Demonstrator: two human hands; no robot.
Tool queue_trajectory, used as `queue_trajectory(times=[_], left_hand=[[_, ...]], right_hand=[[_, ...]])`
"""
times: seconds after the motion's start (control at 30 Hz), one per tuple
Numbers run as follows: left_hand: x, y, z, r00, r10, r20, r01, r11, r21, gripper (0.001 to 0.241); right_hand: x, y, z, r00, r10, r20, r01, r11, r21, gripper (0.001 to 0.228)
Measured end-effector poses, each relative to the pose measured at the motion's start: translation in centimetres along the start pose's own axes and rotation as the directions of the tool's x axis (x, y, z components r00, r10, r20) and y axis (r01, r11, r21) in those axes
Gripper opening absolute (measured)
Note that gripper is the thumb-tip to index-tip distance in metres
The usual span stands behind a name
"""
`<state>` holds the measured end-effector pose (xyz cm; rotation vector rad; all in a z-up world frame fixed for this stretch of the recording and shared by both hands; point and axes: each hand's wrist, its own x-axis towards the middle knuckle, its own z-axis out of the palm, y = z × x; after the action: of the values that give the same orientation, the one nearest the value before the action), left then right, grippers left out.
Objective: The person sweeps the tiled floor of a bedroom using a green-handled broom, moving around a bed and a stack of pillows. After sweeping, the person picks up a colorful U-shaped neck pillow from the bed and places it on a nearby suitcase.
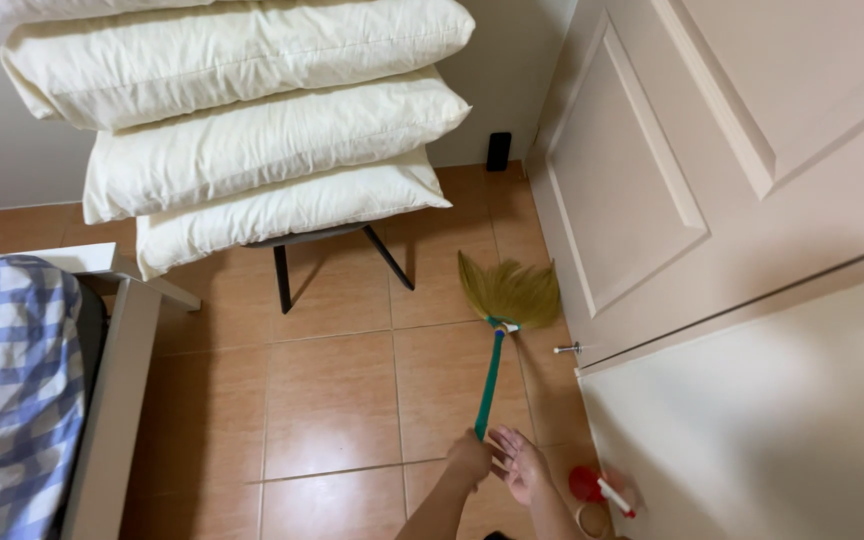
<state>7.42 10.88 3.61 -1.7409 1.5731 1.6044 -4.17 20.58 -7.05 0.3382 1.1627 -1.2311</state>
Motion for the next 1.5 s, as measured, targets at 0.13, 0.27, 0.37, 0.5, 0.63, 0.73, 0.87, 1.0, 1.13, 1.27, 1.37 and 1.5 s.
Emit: queue_trajectory(times=[0.13, 0.27, 0.37, 0.5, 0.63, 0.73, 0.87, 1.0, 1.13, 1.27, 1.37, 1.5], left_hand=[[-1.3, -11.1, 0.4, 1.0, -0.007, -0.006, 0.008, 0.966, 0.259, 0.038], [-9.9, -17.7, -6.6, 0.99, 0.091, 0.11, -0.112, 0.972, 0.206, 0.035], [-13.8, -22.0, -10.9, 0.976, 0.13, 0.173, -0.104, 0.983, -0.148, 0.033], [-23.2, -22.7, -16.8, 0.975, 0.117, 0.188, 0.018, 0.802, -0.597, 0.033], [-27.8, -23.4, -19.1, 0.992, 0.109, 0.069, -0.043, 0.785, -0.619, 0.033], [-29.3, -22.7, -19.8, 0.994, 0.105, -0.02, -0.095, 0.779, -0.62, 0.033], [-23.8, -24.7, -18.4, 0.971, 0.145, -0.193, -0.23, 0.799, -0.556, 0.031], [-19.7, -25.3, -16.9, 0.992, -0.003, -0.129, -0.091, 0.697, -0.712, 0.026], [-16.9, -26.3, -10.6, 0.995, -0.039, -0.093, -0.022, 0.816, -0.578, 0.027], [-16.1, -28.7, -2.6, 1.0, 0.011, 0.018, -0.002, 0.899, -0.438, 0.032], [-21.9, -28.9, -0.7, 0.998, 0.02, 0.059, -0.007, 0.974, -0.225, 0.035], [-28.8, -32.1, 0.2, 0.99, 0.02, 0.136, -0.02, 1.0, -0.005, 0.036]], right_hand=[[-3.2, 8.3, 1.7, 0.988, 0.078, -0.132, -0.089, 0.992, -0.084, 0.053], [-7.0, 17.6, 4.9, 0.992, 0.126, 0.015, -0.124, 0.989, -0.074, 0.051], [-9.8, 22.1, 8.3, 0.981, 0.146, 0.126, -0.142, 0.989, -0.037, 0.05], [-16.3, 23.5, 15.9, 0.979, 0.087, 0.183, -0.08, 0.996, -0.047, 0.041], [-21.5, 23.1, 22.0, 0.977, 0.086, 0.197, -0.08, 0.996, -0.037, 0.036], [-22.9, 23.1, 24.3, 0.97, 0.054, 0.238, -0.036, 0.996, -0.082, 0.04], [-22.7, 24.4, 24.1, 0.961, 0.029, 0.274, -0.001, 0.995, -0.102, 0.041], [-25.1, 24.4, 22.7, 0.986, 0.056, 0.159, -0.02, 0.975, -0.22, 0.05], [-22.3, 26.7, 15.5, 0.995, 0.042, 0.087, -0.025, 0.982, -0.186, 0.054], [-24.3, 27.8, 9.6, 0.999, 0.011, 0.031, -0.009, 0.997, -0.08, 0.051], [-25.5, 30.2, 5.9, 0.999, 0.027, -0.044, -0.031, 0.996, -0.084, 0.051], [-28.4, 35.0, 3.7, 0.981, 0.081, -0.179, -0.101, 0.989, -0.107, 0.049]])
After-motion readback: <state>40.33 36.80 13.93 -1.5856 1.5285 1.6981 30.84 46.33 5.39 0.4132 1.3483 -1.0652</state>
